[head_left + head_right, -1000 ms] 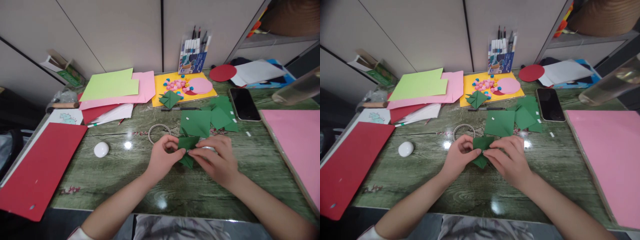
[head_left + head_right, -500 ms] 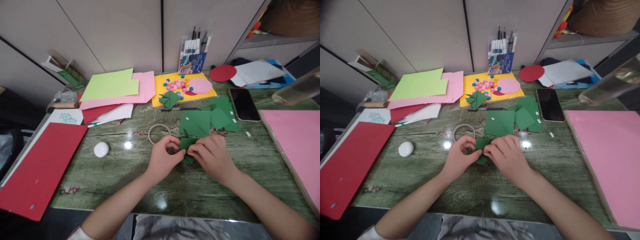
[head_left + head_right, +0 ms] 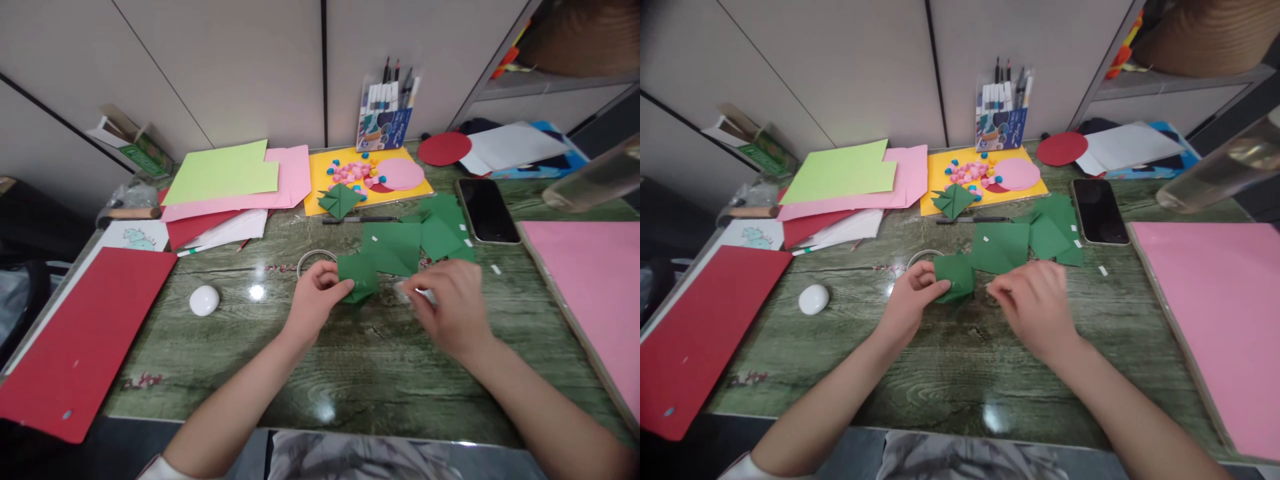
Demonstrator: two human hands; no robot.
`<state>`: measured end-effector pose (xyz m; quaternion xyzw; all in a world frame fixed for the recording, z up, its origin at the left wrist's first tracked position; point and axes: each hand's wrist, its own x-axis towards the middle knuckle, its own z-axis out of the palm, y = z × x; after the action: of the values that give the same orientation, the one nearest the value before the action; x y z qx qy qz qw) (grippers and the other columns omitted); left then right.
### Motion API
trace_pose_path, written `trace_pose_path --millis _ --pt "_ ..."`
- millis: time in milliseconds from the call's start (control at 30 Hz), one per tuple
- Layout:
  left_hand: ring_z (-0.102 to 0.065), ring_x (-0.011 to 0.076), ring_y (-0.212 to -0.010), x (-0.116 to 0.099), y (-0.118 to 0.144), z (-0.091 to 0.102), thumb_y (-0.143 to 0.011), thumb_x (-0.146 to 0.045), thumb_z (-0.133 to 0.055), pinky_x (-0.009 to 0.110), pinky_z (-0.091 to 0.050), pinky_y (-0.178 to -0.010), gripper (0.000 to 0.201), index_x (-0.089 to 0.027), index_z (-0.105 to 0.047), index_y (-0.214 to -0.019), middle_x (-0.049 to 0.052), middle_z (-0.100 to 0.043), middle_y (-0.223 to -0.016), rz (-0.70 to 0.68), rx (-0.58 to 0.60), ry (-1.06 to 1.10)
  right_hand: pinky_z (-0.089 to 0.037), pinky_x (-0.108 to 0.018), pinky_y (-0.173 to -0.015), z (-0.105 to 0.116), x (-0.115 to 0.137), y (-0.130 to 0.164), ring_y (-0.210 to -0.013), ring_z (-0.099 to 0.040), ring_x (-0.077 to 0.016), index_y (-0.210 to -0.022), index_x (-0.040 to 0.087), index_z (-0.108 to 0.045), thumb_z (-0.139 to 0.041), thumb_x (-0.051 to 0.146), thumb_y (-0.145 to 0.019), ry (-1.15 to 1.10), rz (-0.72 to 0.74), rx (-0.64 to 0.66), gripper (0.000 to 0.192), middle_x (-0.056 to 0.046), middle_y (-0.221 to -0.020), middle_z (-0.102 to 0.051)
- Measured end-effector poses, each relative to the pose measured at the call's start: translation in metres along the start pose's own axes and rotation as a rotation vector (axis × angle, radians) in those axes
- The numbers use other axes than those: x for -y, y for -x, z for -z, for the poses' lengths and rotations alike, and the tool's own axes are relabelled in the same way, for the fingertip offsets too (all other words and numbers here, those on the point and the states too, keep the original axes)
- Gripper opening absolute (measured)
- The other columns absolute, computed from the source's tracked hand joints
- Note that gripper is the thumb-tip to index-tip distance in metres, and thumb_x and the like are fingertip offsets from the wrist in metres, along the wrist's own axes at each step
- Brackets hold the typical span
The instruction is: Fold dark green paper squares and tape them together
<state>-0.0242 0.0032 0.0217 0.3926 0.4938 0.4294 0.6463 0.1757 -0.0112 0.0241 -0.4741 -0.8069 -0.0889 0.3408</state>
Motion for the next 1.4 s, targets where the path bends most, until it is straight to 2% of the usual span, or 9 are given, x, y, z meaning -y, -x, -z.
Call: trace_pose_path --millis 200,267,367,433,567,667,867,1133,1400 --pt "-0.06 0.0102 -0.069 -0.001 0.003 -0.003 -0.066 -0.02 -0.07 0.021 -0.044 -0.068 0.021 -0.015 -0.056 -0.08 -0.001 -0.064 -0.071 0.052 0.019 0.137 -0.036 -0.037 -0.083 -0.003 -0.043 0.001 -0.081 -0.058 -0.0195 -0.091 0.02 -0.054 -0.053 0.023 -0.084 0.241 -0.23 0.058 0.008 -0.004 -0.093 -0.067" --pt "-0.06 0.0106 -0.071 -0.001 0.004 -0.004 -0.064 -0.019 -0.071 0.022 -0.045 -0.069 0.024 -0.015 -0.056 -0.082 0.0 -0.066 -0.075 0.043 0.023 0.155 -0.036 -0.037 -0.078 -0.004 -0.046 0.0 -0.077 -0.058 -0.0204 -0.087 0.02 -0.055 -0.054 0.029 -0.084 0.279 -0.248 0.099 0.009 -0.004 -0.086 -0.067" --pt "-0.059 0.0098 -0.068 0.001 0.005 -0.007 -0.062 -0.018 -0.074 0.02 -0.046 -0.065 0.026 -0.015 -0.056 -0.081 -0.001 -0.064 -0.075 0.008 -0.04 0.166 -0.037 -0.034 -0.068 -0.002 -0.033 -0.001 -0.072 -0.056 -0.0193 -0.079 0.02 -0.054 -0.054 0.031 -0.084 0.23 -0.26 0.073 0.013 -0.003 -0.073 -0.062" --pt "-0.057 0.009 -0.066 0.005 0.006 -0.009 -0.061 -0.018 -0.074 0.019 -0.045 -0.062 0.027 -0.016 -0.056 -0.08 -0.002 -0.062 -0.072 -0.034 -0.107 0.168 -0.039 -0.03 -0.065 0.0 -0.013 0.0 -0.067 -0.055 -0.0162 -0.083 0.02 -0.055 -0.056 0.028 -0.083 0.075 -0.238 -0.045 0.008 -0.002 -0.072 -0.06" --pt "-0.056 0.0102 -0.069 0.013 0.011 -0.016 -0.064 -0.018 -0.073 0.021 -0.047 -0.064 0.025 -0.016 -0.056 -0.082 -0.002 -0.061 -0.076 -0.096 -0.151 0.191 -0.043 -0.034 -0.068 0.002 0.026 0.004 -0.072 -0.058 -0.0186 -0.088 0.017 -0.055 -0.069 0.037 -0.071 -0.149 -0.02 -0.039 0.031 -0.006 -0.076 -0.064" --pt "-0.056 0.0104 -0.069 0.016 0.018 -0.022 -0.066 -0.017 -0.072 0.023 -0.049 -0.065 0.026 -0.016 -0.056 -0.086 -0.002 -0.061 -0.077 -0.087 -0.137 0.232 -0.042 -0.033 -0.067 0.002 0.04 0.004 -0.068 -0.061 -0.0169 -0.085 0.016 -0.056 -0.072 0.03 -0.069 -0.155 0.013 -0.075 0.027 -0.005 -0.075 -0.067" --pt "-0.057 0.0095 -0.072 0.013 0.027 -0.031 -0.065 -0.012 -0.073 0.022 -0.049 -0.068 0.029 -0.015 -0.056 -0.088 -0.001 -0.063 -0.079 -0.06 -0.102 0.357 -0.042 -0.031 -0.067 0.008 0.038 0.0 -0.062 -0.065 -0.0122 -0.083 0.017 -0.06 -0.069 0.013 -0.069 -0.103 0.056 -0.127 0.017 -0.002 -0.076 -0.072" --pt "-0.061 0.0097 -0.073 0.012 0.024 -0.026 -0.073 -0.016 -0.067 0.023 -0.053 -0.068 0.015 -0.014 -0.064 -0.087 0.002 -0.066 -0.082 0.12 -0.047 0.491 -0.045 -0.031 -0.079 0.005 0.035 0.004 -0.073 -0.068 -0.013 -0.081 0.02 -0.061 -0.068 0.014 -0.071 -0.075 0.107 -0.1 0.014 0.0 -0.083 -0.073" --pt "-0.063 0.0102 -0.068 0.012 0.021 -0.025 -0.074 -0.021 -0.066 0.025 -0.056 -0.067 0.009 -0.014 -0.07 -0.079 0.002 -0.07 -0.077 0.162 -0.048 0.472 -0.046 -0.034 -0.089 0.001 0.034 0.004 -0.083 -0.068 -0.014 -0.082 0.02 -0.06 -0.065 0.014 -0.074 -0.06 0.166 -0.083 0.011 -0.004 -0.093 -0.072"
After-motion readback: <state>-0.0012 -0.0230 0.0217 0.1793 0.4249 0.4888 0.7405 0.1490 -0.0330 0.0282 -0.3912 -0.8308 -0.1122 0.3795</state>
